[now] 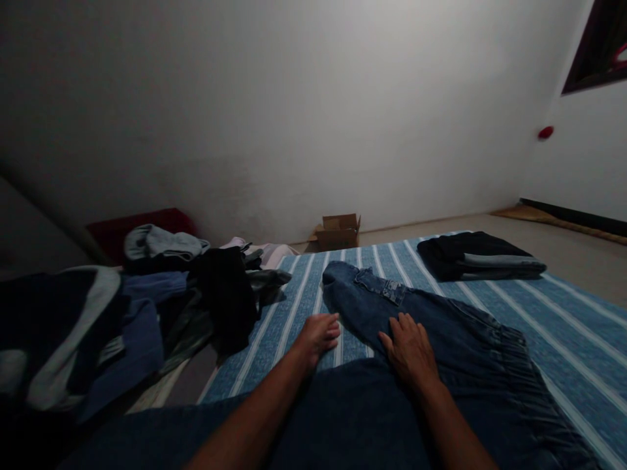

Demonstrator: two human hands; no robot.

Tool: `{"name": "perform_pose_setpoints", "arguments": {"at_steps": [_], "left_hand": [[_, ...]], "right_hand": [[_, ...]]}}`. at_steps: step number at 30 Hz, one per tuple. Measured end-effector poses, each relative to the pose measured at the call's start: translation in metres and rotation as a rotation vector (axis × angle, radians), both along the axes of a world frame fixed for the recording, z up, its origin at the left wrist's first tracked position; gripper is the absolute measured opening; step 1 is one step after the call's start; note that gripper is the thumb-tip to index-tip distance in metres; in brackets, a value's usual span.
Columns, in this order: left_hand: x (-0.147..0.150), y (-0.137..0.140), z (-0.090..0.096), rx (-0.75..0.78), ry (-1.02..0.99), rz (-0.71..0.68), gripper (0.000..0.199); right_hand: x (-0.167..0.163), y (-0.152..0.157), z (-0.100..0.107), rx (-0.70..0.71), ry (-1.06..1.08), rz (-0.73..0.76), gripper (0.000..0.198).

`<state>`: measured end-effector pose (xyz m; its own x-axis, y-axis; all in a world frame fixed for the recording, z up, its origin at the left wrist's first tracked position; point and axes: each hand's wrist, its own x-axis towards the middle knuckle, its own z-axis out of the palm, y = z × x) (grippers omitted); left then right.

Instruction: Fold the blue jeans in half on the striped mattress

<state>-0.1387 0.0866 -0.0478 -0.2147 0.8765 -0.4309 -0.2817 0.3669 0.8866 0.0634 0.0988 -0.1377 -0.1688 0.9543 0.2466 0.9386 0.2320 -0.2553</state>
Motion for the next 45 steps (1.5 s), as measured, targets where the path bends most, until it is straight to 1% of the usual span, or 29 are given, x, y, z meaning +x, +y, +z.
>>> {"name": "perform_pose_setpoints", "arguments": {"at_steps": [3, 5, 7, 10, 14, 19, 24, 27, 29, 33, 36, 38, 40, 42, 45], "left_hand": [[-0.010, 0.040, -0.008, -0.084, -0.022, 0.107, 0.009], [-0.012, 0.058, -0.011, -0.104, -0.084, 0.132, 0.009], [-0.011, 0.068, -0.012, -0.108, -0.162, 0.127, 0.011], [-0.009, 0.076, -0.011, -0.096, -0.280, 0.097, 0.019], [-0.006, 0.080, -0.011, -0.039, -0.411, 0.065, 0.031], [0.004, 0.087, -0.006, 0.077, -0.473, 0.093, 0.034], [0.018, 0.107, 0.005, 0.163, -0.413, 0.133, 0.026], [0.020, 0.115, 0.013, 0.285, -0.307, 0.224, 0.016], [0.018, 0.115, 0.020, 0.375, -0.214, 0.277, 0.010], [0.006, 0.108, 0.035, 0.505, -0.071, 0.291, 0.017], [-0.004, 0.103, 0.040, 0.550, -0.047, 0.283, 0.022], [-0.011, 0.101, 0.038, 0.535, -0.058, 0.265, 0.023], [-0.018, 0.098, 0.033, 0.481, -0.070, 0.239, 0.025], [-0.025, 0.094, 0.026, 0.398, -0.066, 0.221, 0.024], [-0.036, 0.087, 0.018, 0.263, -0.008, 0.210, 0.017]], "right_hand": [[0.000, -0.002, 0.002, 0.011, 0.001, -0.004, 0.046], [0.000, -0.003, 0.003, 0.024, 0.005, -0.010, 0.045], [0.000, -0.002, 0.003, 0.018, 0.006, -0.008, 0.045], [0.001, 0.001, 0.003, -0.024, 0.005, 0.013, 0.044], [0.001, 0.002, 0.004, -0.002, 0.027, -0.001, 0.043], [0.000, -0.001, 0.005, 0.020, 0.023, -0.008, 0.042], [0.000, -0.001, 0.005, 0.036, 0.032, -0.017, 0.041], [0.001, -0.001, 0.006, 0.030, 0.033, -0.014, 0.040], [0.001, -0.002, 0.006, 0.027, 0.039, -0.013, 0.040], [0.002, -0.002, 0.006, 0.012, 0.052, -0.013, 0.041], [0.004, 0.000, 0.005, -0.006, 0.041, -0.002, 0.042], [0.005, 0.002, 0.005, -0.011, 0.032, 0.005, 0.041], [0.005, 0.002, 0.005, -0.003, 0.031, 0.010, 0.040], [0.005, 0.001, 0.006, 0.011, 0.037, 0.006, 0.040], [0.006, 0.000, 0.008, 0.007, 0.040, -0.001, 0.040]]}}
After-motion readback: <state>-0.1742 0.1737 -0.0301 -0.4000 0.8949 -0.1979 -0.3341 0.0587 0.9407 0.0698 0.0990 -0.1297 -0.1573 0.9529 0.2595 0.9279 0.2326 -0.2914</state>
